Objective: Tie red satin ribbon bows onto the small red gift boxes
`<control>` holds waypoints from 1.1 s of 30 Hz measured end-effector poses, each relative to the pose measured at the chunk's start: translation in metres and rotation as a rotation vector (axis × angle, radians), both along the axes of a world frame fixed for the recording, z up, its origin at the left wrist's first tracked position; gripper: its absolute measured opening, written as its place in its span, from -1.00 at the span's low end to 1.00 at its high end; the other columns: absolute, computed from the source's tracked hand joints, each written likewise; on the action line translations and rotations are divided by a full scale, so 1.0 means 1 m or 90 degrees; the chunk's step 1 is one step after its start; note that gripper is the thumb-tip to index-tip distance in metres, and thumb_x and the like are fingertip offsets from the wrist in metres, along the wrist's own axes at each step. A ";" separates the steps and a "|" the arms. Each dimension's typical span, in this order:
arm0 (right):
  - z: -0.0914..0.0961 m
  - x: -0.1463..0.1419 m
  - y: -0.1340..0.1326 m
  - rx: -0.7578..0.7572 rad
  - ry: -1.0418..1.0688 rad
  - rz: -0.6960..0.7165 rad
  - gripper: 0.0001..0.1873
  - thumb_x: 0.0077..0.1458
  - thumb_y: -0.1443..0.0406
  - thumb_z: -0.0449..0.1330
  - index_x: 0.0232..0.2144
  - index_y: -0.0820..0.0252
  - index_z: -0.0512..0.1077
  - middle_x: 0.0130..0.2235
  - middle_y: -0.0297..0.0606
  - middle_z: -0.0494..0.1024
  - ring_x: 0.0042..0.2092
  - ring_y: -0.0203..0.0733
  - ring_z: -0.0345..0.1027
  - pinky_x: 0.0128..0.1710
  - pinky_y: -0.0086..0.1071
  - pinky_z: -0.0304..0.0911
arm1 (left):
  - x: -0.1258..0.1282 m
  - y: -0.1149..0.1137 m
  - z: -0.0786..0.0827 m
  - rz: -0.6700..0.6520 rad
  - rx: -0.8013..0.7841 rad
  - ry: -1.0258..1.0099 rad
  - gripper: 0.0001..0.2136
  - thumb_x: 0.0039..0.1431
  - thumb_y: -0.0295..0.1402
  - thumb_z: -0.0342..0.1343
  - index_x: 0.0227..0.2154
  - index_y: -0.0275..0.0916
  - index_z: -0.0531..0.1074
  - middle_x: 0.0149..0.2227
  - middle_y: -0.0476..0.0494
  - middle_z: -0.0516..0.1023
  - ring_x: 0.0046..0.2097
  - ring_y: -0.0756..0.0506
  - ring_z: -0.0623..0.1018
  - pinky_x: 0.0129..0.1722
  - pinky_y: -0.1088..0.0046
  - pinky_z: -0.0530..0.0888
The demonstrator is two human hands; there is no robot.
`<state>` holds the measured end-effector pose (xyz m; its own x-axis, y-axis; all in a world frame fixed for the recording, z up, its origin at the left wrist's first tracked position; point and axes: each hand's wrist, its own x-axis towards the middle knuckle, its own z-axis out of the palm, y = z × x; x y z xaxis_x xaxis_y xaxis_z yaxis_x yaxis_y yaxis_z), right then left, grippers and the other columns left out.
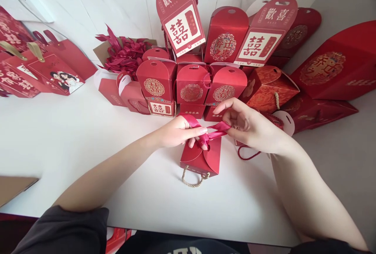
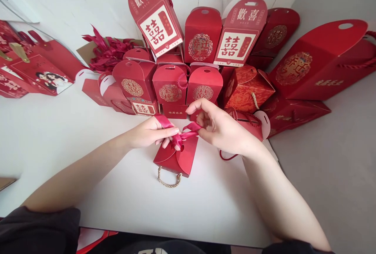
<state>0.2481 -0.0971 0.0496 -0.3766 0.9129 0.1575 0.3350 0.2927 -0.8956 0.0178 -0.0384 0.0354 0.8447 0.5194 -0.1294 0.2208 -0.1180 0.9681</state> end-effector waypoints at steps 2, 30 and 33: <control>-0.001 -0.001 0.000 0.002 -0.025 0.001 -0.60 0.09 0.47 0.19 -0.02 0.10 0.30 -0.16 -0.25 0.40 -0.25 -0.29 0.32 -0.31 -0.42 0.32 | 0.000 0.000 -0.001 -0.003 0.005 -0.003 -0.66 0.33 -0.21 0.00 -0.33 -0.34 0.58 -0.31 -0.23 0.67 -0.52 0.09 0.41 -0.59 0.56 0.23; 0.003 -0.053 -0.041 0.023 -0.184 0.302 -0.72 0.09 0.51 0.15 -0.29 0.13 0.60 -0.33 -0.26 0.64 -0.30 -0.20 0.50 -0.28 -0.39 0.34 | -0.003 -0.002 0.002 -0.009 0.035 -0.002 -0.74 0.30 -0.27 0.06 -0.27 -0.29 0.61 -0.31 -0.15 0.62 -0.37 0.04 0.51 -0.44 0.58 0.35; 0.002 -0.053 -0.040 0.038 -0.187 0.337 -0.71 0.06 0.52 0.15 -0.30 0.12 0.61 -0.35 -0.28 0.64 -0.33 -0.23 0.48 -0.32 -0.41 0.32 | -0.003 -0.003 0.002 -0.002 0.029 0.000 -0.74 0.30 -0.27 0.06 -0.27 -0.29 0.61 -0.29 -0.15 0.63 -0.38 0.05 0.51 -0.44 0.58 0.35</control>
